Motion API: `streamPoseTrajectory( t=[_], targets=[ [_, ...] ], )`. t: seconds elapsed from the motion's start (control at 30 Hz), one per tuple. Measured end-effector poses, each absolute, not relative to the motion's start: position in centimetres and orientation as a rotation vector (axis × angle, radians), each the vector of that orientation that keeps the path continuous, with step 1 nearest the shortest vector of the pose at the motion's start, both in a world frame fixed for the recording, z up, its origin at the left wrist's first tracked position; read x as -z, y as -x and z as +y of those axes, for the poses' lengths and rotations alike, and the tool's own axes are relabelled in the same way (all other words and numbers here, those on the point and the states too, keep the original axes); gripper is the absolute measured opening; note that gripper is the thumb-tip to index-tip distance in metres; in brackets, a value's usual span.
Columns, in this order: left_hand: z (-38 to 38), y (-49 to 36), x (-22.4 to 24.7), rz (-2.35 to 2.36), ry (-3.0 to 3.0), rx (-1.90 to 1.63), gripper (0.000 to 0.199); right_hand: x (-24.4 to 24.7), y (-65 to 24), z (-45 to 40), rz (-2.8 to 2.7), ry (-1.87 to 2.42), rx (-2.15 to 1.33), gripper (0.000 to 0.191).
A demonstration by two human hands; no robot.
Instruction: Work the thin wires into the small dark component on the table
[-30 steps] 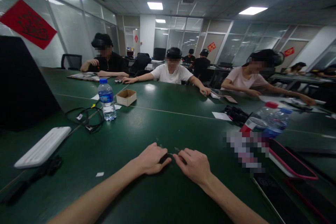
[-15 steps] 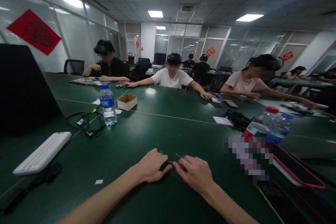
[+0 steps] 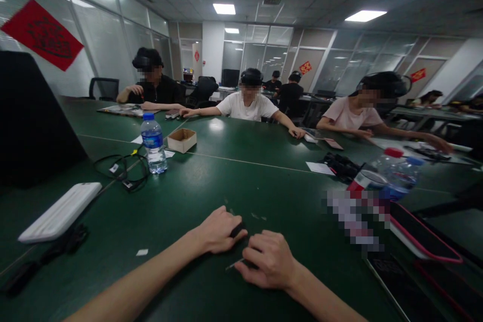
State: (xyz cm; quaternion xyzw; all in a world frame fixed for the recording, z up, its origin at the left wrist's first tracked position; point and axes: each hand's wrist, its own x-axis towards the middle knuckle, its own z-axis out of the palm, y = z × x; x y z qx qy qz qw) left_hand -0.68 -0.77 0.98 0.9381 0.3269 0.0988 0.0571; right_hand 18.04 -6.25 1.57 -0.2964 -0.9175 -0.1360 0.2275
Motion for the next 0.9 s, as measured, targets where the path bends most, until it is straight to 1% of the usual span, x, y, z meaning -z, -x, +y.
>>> streamPoseTrajectory(
  t=[0.13, 0.23, 0.4, 0.7, 0.9],
  targets=[
    [-0.9, 0.8, -1.0, 0.966, -2.851, -0.326, 0.031, -1.7, -19.4, -5.3, -2.418, 1.138, 0.411, 0.035],
    [-0.9, 0.9, -1.2, 0.931, -2.839, -0.361, 0.031, -1.9, -20.6, -4.6, -2.378, 1.281, 0.425, 0.037],
    [-0.8, 1.0, -1.1, 0.927, -2.836, -0.384, 0.03, -1.9, -20.3, -4.6, -2.42, 1.32, 0.371, 0.037],
    [-0.9, 0.9, -1.2, 0.935, -2.828, -0.372, 0.031, -2.0, -20.0, -4.7, -2.421, 1.295, 0.451, 0.041],
    [-0.9, 0.9, -1.3, 0.938, -2.838, -0.361, 0.032, -2.0, -19.9, -4.8, -2.431, 1.303, 0.432, 0.038]
  ],
)
